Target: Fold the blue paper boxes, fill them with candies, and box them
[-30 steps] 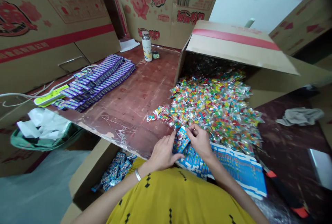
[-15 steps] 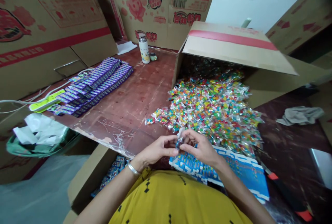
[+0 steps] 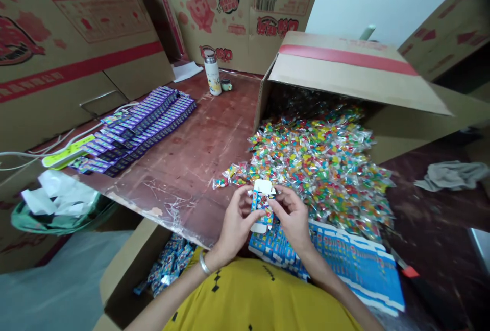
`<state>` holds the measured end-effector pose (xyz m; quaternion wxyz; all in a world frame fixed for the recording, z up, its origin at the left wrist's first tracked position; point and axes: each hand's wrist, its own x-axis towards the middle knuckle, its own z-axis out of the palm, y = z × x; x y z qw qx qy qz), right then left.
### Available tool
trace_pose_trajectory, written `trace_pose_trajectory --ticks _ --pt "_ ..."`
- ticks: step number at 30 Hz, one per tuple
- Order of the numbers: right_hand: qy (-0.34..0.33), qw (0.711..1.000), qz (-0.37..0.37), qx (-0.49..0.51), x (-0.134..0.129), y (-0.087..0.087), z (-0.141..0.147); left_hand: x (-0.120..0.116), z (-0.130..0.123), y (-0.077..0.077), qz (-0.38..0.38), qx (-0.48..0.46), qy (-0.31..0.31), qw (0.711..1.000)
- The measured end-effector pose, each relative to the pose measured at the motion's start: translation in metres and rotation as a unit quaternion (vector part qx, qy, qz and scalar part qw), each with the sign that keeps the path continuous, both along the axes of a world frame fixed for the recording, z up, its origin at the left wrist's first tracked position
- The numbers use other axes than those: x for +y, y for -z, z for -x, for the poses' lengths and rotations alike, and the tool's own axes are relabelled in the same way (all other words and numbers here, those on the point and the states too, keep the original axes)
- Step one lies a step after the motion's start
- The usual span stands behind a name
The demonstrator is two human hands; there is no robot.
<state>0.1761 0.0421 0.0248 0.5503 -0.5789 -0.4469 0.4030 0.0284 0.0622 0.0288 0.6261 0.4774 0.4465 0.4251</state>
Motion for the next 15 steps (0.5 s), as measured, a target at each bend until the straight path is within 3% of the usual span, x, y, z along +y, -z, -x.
trace_pose_trajectory --ticks 4,10,15 --pt "0.004 0.999 -0.023 -0.038 0.0 0.01 0.002 -0.002 0.002 -0.002 -0.037 0.035 0.054 0.997" --pt "-0.033 0.996 -0.017 -0.085 0.0 0.013 -0.002 0.005 0.01 0.002 0.02 -0.024 0.156 0.987" --pt "-0.035 0.997 -0.04 -0.063 0.002 0.009 -0.001 0.003 0.011 0.005 0.038 -0.052 0.132 0.989"
